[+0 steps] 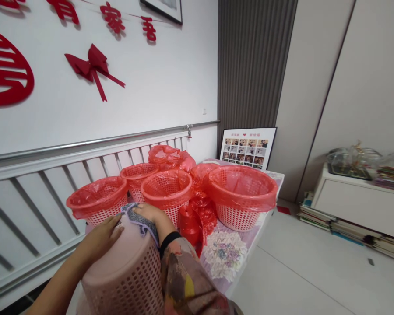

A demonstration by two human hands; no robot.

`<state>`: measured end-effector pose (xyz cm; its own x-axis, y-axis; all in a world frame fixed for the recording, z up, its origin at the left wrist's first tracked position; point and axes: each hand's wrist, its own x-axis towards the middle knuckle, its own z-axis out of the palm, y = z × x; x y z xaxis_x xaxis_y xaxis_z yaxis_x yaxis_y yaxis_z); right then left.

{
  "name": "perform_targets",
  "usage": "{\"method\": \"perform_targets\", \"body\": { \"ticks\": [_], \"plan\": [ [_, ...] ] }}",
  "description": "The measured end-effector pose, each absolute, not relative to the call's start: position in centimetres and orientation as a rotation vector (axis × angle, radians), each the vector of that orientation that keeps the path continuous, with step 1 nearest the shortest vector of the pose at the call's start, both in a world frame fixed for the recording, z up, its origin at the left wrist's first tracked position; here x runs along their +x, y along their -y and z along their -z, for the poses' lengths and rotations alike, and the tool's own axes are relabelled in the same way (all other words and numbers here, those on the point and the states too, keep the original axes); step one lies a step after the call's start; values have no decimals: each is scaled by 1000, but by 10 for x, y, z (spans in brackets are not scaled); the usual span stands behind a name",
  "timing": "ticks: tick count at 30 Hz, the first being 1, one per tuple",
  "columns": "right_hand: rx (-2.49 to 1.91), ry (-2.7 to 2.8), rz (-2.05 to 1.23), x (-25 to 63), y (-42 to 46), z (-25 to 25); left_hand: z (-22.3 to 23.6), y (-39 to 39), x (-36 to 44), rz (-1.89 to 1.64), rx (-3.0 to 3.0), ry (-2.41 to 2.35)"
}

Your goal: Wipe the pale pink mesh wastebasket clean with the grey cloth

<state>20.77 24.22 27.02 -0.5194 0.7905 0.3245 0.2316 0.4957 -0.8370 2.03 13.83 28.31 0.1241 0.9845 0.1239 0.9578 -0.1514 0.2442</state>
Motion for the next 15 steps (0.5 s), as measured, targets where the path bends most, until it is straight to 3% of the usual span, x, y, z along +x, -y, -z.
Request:
{"method": "perform_targets", "body": {
  "ticks": [11,15],
  "plan": [
    [-971,1717,-944,238,-144,-254,-276,-141,7,-387,2369,-1804],
    [-983,1455,-915,229,-99,-209,-273,-145,-2,-399,2377,-1729]
  ]
}}
